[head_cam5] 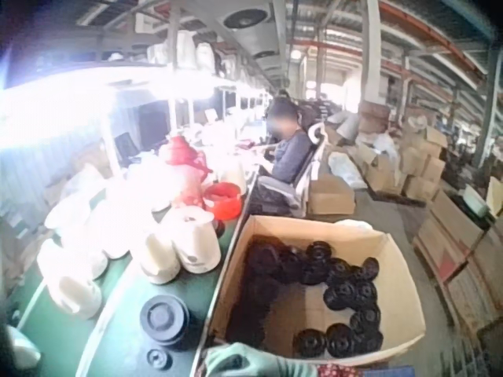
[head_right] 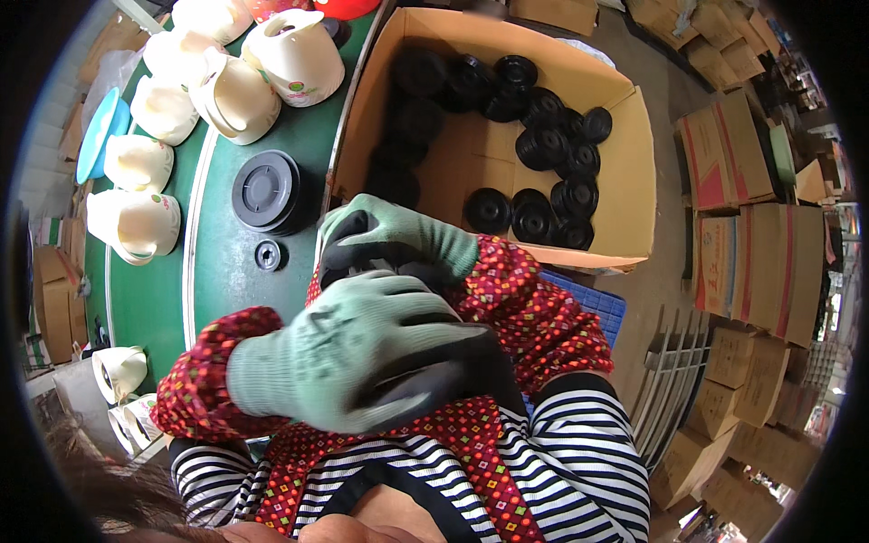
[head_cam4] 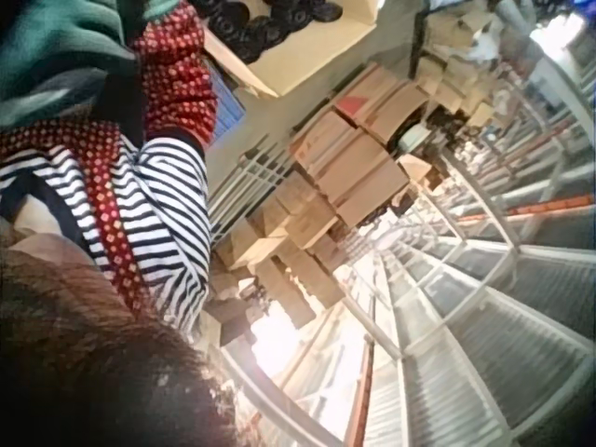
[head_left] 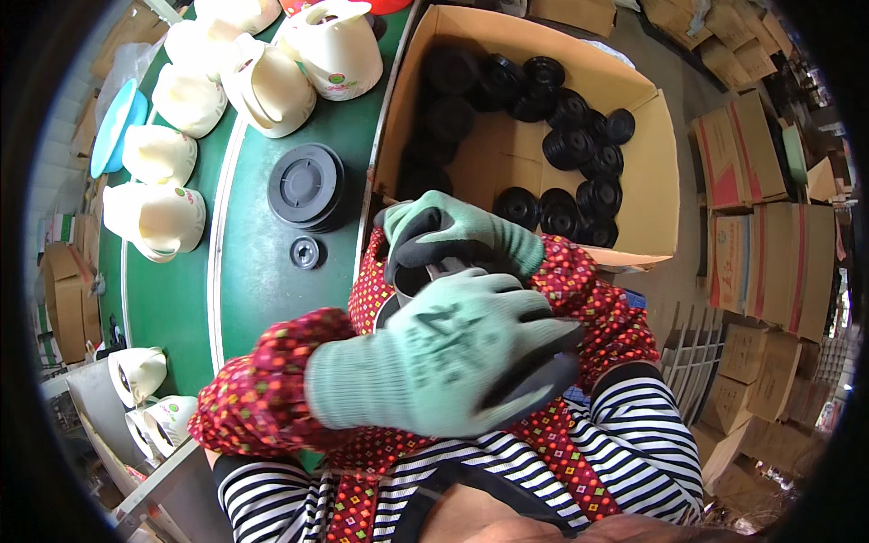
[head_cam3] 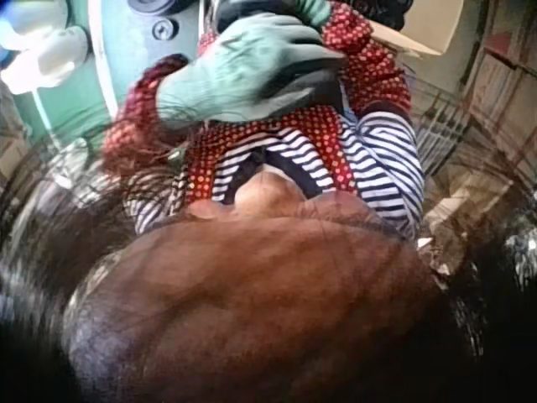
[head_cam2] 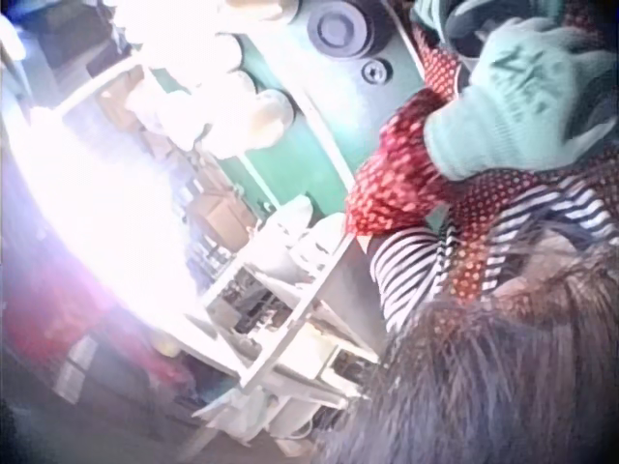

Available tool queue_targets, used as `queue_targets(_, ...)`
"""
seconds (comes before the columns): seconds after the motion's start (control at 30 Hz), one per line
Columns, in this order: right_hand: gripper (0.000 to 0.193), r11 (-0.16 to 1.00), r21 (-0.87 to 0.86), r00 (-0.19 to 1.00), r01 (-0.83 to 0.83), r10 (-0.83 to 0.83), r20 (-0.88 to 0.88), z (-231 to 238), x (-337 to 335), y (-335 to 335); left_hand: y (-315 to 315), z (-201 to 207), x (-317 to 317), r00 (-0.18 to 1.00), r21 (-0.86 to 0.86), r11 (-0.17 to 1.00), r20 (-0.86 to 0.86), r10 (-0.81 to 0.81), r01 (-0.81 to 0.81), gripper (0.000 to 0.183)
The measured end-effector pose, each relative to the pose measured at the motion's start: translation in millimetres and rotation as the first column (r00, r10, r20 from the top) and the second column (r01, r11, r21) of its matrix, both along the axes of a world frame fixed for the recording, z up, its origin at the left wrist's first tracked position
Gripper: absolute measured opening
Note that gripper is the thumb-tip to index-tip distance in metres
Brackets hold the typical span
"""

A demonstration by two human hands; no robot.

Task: The person assembles white plastic kettles by inserting a metal strainer, placing a black lid, and adding a black base. The person handles each kettle one at a time, then places the completed units on a green conveyor belt.

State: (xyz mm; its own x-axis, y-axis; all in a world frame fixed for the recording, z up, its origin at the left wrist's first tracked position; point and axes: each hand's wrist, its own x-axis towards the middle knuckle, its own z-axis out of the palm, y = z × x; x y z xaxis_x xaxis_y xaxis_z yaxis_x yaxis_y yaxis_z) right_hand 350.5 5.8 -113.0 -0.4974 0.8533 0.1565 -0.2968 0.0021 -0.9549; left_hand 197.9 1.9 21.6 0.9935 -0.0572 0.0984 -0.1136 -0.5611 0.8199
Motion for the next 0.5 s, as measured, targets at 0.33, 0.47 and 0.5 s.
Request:
queue_targets(0.33, 0.03, 0.968, 0.073, 0.958, 0.24, -0.248, 0.146, -14, 3, -41, -46, -19, -12, 0.919, 0.04, 0.934, 0.201, 0.34, -0.354, 0.08)
queue_targets(0.47, 0.031, 0.556, 0.794, 0.603, 0.247, -0.729, 0.324, -23, 20, -70, -21, -49, -62, 0.743, -0.169, 0.746, 0.096, 0.663, -0.644, 0.06)
queue_targets(0.5, 0.028, 0.78, 0.522, 0.627, 0.344, -0.605, 0.491, 4, 21, -79, -14, -67, -75, 0.679, -0.242, 0.686, 0.126, 0.723, -0.686, 0.058)
